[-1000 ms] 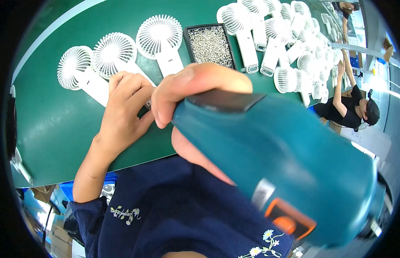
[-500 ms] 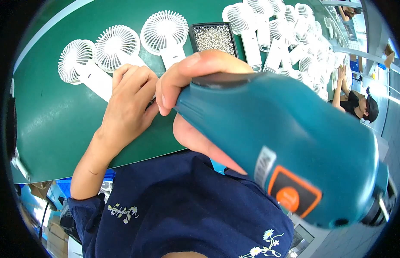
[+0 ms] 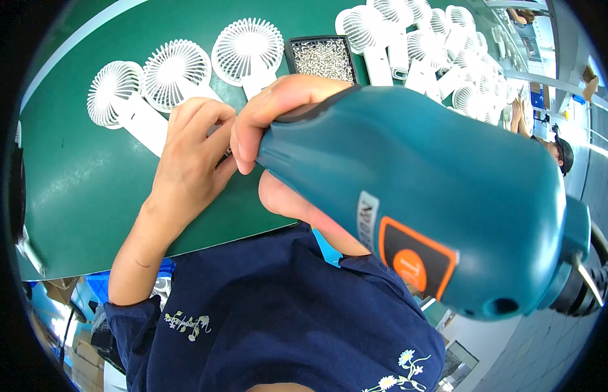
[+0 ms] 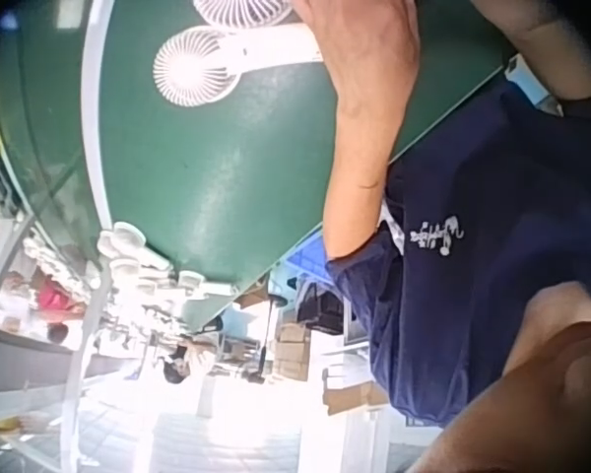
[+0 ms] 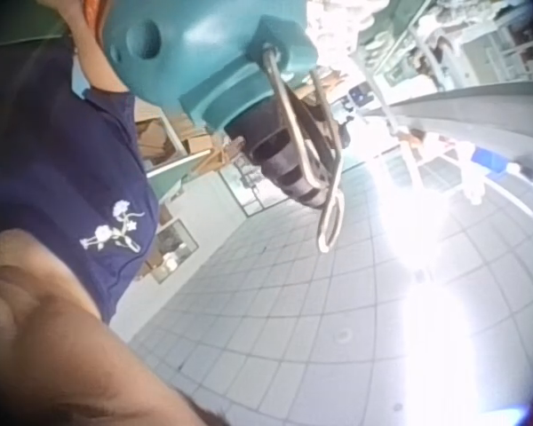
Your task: The person assembles small handheld fans by taking screws from a tray and fastening them into the fan handles using an electric screwdriver, then pushes the fans down the conveyor line.
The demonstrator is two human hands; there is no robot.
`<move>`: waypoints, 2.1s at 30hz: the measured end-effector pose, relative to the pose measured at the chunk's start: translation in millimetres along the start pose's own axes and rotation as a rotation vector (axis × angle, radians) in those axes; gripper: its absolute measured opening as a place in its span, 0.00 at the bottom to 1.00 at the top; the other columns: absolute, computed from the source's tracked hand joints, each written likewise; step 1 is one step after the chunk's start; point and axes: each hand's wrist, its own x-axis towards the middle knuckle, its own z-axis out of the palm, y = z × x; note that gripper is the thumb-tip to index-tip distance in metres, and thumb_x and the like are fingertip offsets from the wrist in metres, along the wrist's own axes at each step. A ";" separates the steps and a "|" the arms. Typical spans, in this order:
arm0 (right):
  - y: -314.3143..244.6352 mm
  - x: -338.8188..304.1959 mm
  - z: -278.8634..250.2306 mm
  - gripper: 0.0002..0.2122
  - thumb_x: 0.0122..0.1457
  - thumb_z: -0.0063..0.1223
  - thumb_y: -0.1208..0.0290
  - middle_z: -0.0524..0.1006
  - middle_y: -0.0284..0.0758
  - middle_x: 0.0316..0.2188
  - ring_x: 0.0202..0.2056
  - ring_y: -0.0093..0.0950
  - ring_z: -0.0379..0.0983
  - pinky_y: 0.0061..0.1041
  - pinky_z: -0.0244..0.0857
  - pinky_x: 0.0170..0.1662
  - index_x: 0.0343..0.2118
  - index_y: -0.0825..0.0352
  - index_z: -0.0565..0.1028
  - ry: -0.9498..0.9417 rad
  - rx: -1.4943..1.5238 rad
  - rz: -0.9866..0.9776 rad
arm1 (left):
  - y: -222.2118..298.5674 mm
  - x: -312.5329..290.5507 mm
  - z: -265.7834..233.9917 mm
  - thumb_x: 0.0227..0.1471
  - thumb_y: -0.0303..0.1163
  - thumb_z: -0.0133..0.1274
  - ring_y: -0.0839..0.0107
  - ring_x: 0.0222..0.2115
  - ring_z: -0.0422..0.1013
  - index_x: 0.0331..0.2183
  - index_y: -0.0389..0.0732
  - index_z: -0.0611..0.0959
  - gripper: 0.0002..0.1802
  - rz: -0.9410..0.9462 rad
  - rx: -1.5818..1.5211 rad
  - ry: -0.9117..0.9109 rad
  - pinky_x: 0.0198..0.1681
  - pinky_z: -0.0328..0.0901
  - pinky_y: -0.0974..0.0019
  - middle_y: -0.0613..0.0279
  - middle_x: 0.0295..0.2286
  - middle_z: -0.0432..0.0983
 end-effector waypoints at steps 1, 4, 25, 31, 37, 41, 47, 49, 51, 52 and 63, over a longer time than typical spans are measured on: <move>0.3 0.4 -1.4 0.37 0.48 0.45 0.35 0.73 0.39 0.26 0.21 0.31 0.70 0.30 0.67 0.24 0.52 0.66 0.67 -0.006 -0.016 -0.014 | 0.1 0.1 0.7 0.40 0.24 0.63 0.60 0.39 0.64 0.29 0.40 0.76 0.12 -0.005 -0.002 0.003 0.45 0.60 0.57 0.62 0.32 0.66; -2.1 2.3 -5.1 0.44 0.46 0.41 0.24 0.72 0.37 0.25 0.17 0.31 0.68 0.32 0.66 0.21 0.52 0.63 0.66 -0.021 -0.071 -0.059 | 0.6 0.4 0.1 0.39 0.24 0.63 0.60 0.39 0.65 0.29 0.40 0.77 0.12 -0.013 0.002 -0.007 0.45 0.60 0.57 0.62 0.32 0.66; -33.0 -16.8 -68.1 0.43 0.50 0.28 0.20 0.67 0.31 0.17 0.09 0.24 0.60 0.25 0.59 0.12 0.48 0.59 0.69 0.515 -0.285 -0.152 | 1.9 4.7 -1.5 0.35 0.21 0.64 0.61 0.37 0.69 0.27 0.38 0.80 0.11 0.043 0.019 0.023 0.45 0.62 0.58 0.63 0.31 0.70; -33.6 -15.2 -59.1 0.50 0.40 0.27 0.14 0.68 0.32 0.18 0.11 0.26 0.63 0.26 0.61 0.13 0.51 0.57 0.68 0.575 -0.172 -0.198 | 1.4 3.6 0.0 0.34 0.22 0.65 0.61 0.37 0.69 0.29 0.38 0.82 0.14 0.059 0.010 0.067 0.42 0.62 0.58 0.63 0.31 0.71; -55.7 -4.8 -21.0 0.43 0.52 0.30 0.22 0.69 0.32 0.21 0.10 0.26 0.62 0.28 0.60 0.12 0.53 0.60 0.66 0.495 -0.008 -0.135 | 19.0 7.3 0.3 0.31 0.25 0.69 0.61 0.35 0.68 0.34 0.40 0.85 0.20 0.098 -0.157 0.052 0.40 0.62 0.59 0.63 0.32 0.71; -53.7 -3.4 -7.1 0.36 0.60 0.32 0.30 0.67 0.29 0.24 0.13 0.21 0.61 0.25 0.61 0.16 0.52 0.63 0.64 0.272 -0.025 -0.038 | 21.8 2.9 10.7 0.31 0.26 0.69 0.65 0.31 0.67 0.31 0.42 0.85 0.17 0.056 -0.310 0.057 0.36 0.60 0.63 0.67 0.29 0.70; -44.2 -5.8 -3.8 0.36 0.59 0.33 0.29 0.68 0.30 0.25 0.13 0.22 0.63 0.25 0.62 0.16 0.52 0.63 0.64 0.247 0.024 0.012 | 17.3 -3.4 8.5 0.32 0.25 0.69 0.67 0.29 0.67 0.26 0.42 0.84 0.13 0.001 -0.326 0.036 0.35 0.59 0.64 0.68 0.25 0.70; -43.0 -6.3 -2.8 0.37 0.59 0.34 0.29 0.69 0.30 0.25 0.13 0.23 0.63 0.26 0.62 0.16 0.52 0.62 0.64 0.227 0.030 0.033 | 15.6 -4.3 6.1 0.33 0.25 0.69 0.67 0.29 0.67 0.26 0.42 0.84 0.12 0.003 -0.332 0.020 0.35 0.59 0.64 0.67 0.25 0.70; -41.2 -6.2 -2.3 0.38 0.56 0.38 0.28 0.69 0.31 0.25 0.14 0.25 0.64 0.27 0.63 0.16 0.54 0.61 0.64 0.073 0.042 0.067 | 14.1 -5.7 2.1 0.34 0.25 0.68 0.66 0.29 0.68 0.27 0.42 0.83 0.12 0.006 -0.312 -0.047 0.36 0.59 0.63 0.66 0.25 0.70; -39.8 -4.2 -3.5 0.40 0.54 0.41 0.27 0.70 0.33 0.26 0.15 0.27 0.66 0.30 0.64 0.18 0.56 0.59 0.64 -0.024 0.052 0.091 | 14.2 -6.4 -0.5 0.34 0.25 0.68 0.66 0.29 0.68 0.27 0.42 0.83 0.12 0.005 -0.312 -0.048 0.36 0.59 0.63 0.66 0.25 0.70; -3.6 -2.2 15.7 0.46 0.45 0.40 0.20 0.71 0.35 0.25 0.18 0.32 0.68 0.34 0.65 0.22 0.56 0.58 0.64 -0.057 -0.080 0.025 | 5.8 -20.4 -14.5 0.37 0.24 0.66 0.66 0.33 0.67 0.34 0.43 0.79 0.18 -0.115 -0.087 -0.015 0.40 0.55 0.62 0.67 0.30 0.68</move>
